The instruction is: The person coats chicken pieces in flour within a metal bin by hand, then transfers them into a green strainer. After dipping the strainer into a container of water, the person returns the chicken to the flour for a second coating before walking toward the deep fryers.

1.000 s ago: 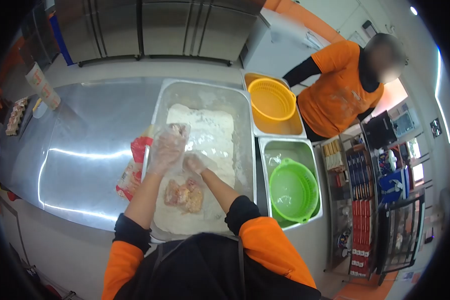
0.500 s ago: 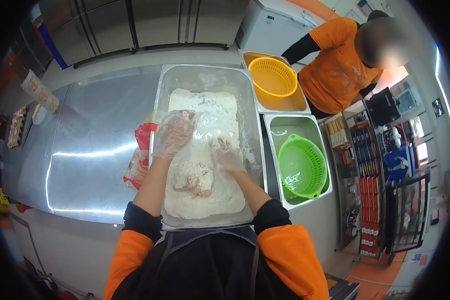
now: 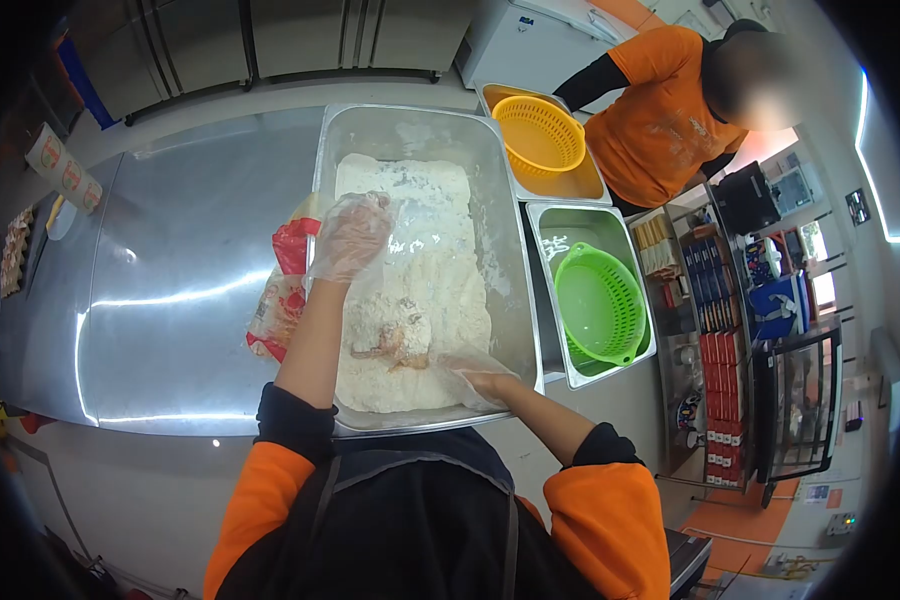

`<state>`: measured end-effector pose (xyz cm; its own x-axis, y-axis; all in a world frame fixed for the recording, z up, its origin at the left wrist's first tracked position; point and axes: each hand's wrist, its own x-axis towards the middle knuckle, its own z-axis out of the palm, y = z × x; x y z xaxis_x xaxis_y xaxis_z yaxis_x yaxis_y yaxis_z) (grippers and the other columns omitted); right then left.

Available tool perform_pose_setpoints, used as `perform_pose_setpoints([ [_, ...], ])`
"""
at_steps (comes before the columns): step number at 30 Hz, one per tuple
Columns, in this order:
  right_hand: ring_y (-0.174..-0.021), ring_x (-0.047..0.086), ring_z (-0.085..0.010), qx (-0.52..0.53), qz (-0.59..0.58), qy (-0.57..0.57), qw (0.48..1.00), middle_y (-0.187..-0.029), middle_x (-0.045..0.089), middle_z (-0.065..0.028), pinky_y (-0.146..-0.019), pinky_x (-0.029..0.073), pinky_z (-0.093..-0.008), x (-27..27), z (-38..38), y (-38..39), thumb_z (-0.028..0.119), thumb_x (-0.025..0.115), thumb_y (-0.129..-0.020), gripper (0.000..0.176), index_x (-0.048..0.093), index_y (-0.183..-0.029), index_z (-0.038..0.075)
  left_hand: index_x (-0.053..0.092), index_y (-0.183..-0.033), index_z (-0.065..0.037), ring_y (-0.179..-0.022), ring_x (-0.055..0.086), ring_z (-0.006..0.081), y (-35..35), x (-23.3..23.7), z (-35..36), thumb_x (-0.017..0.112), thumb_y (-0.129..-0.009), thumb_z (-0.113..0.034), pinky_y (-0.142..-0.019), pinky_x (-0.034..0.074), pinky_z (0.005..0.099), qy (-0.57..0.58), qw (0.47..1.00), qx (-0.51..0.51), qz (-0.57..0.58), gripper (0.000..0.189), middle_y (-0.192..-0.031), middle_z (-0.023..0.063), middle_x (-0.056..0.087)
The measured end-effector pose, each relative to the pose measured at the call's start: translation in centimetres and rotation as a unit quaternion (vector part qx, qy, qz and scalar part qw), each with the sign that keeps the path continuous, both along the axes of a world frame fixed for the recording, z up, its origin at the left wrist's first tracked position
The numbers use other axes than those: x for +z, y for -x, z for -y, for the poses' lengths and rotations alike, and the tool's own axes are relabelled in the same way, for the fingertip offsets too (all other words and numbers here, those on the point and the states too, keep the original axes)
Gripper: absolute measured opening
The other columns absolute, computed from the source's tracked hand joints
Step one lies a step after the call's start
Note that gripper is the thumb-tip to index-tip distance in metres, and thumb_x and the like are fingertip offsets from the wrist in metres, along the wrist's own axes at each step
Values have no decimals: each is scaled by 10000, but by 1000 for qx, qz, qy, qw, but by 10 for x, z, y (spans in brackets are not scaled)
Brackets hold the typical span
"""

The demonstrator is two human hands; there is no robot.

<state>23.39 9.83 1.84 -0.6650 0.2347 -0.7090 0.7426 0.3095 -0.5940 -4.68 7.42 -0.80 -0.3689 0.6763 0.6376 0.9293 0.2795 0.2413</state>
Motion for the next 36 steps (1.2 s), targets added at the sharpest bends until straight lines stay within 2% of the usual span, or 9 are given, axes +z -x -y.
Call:
perform_pose_setpoints([
  [6,-958,446,-203,-114,-14,166,980,-1048,462,-90,-788,366,-294,-28,3,8,259,325,-810,353,432,-1051,23,475,-698,-73,-606,480,165,-13,39,20,385,-704,-98,-572,402,254,54,998,8,-25,94,-631,47,488],
  [14,-869,505,-215,-450,-49,421,786,-1006,475,-104,-647,450,-337,47,12,24,221,311,-812,304,447,-994,19,512,-748,-52,-642,516,201,-17,51,28,386,-717,-130,-571,409,292,170,982,25,-74,151,-688,86,535],
  [16,-883,498,-224,-409,-41,338,847,-1016,466,-126,-659,447,-353,76,19,30,221,310,-809,320,423,-1015,3,511,-758,-58,-643,516,205,-14,45,24,378,-730,-146,-574,408,293,178,980,24,-92,161,-681,84,532],
  [19,-878,500,-225,-390,-95,385,831,-1021,464,-120,-651,440,-355,61,17,27,216,315,-798,331,400,-1043,11,510,-791,-70,-671,517,225,-20,43,26,369,-746,-202,-588,404,310,13,973,-70,220,199,-694,95,538],
  [23,-828,514,-234,-371,-78,229,897,-952,506,-95,-630,421,-324,65,18,22,195,330,-778,280,466,-956,26,495,-716,-66,-627,499,176,-21,43,28,412,-694,-108,-558,401,277,80,995,0,56,96,-674,58,505],
  [25,-777,516,-212,22,-37,-23,999,-871,527,-69,-615,411,-306,36,-7,-1,183,362,-770,230,503,-874,34,497,-728,-66,-636,503,182,-23,47,30,398,-701,-114,-567,400,285,26,980,-59,187,113,-688,62,506],
  [26,-752,516,-201,223,-15,-150,963,-831,537,-56,-607,405,-298,14,-15,-12,177,378,-765,211,521,-833,38,504,-757,-69,-673,508,206,-23,48,31,385,-712,-165,-591,398,305,67,981,-42,176,159,-715,82,519],
  [32,-582,473,-91,-176,24,312,933,-659,497,6,-519,383,-226,-31,13,1,137,439,-729,114,532,-742,72,527,-803,-76,-748,516,263,-16,56,35,366,-723,-264,-643,395,349,151,976,-27,157,260,-781,128,544],
  [36,-626,474,-85,-297,53,353,886,-708,501,-5,-530,380,-214,-1,43,31,140,438,-723,129,516,-799,70,528,-820,-78,-767,513,265,-16,69,34,368,-718,-260,-659,395,349,181,968,-14,173,263,-810,137,540],
])
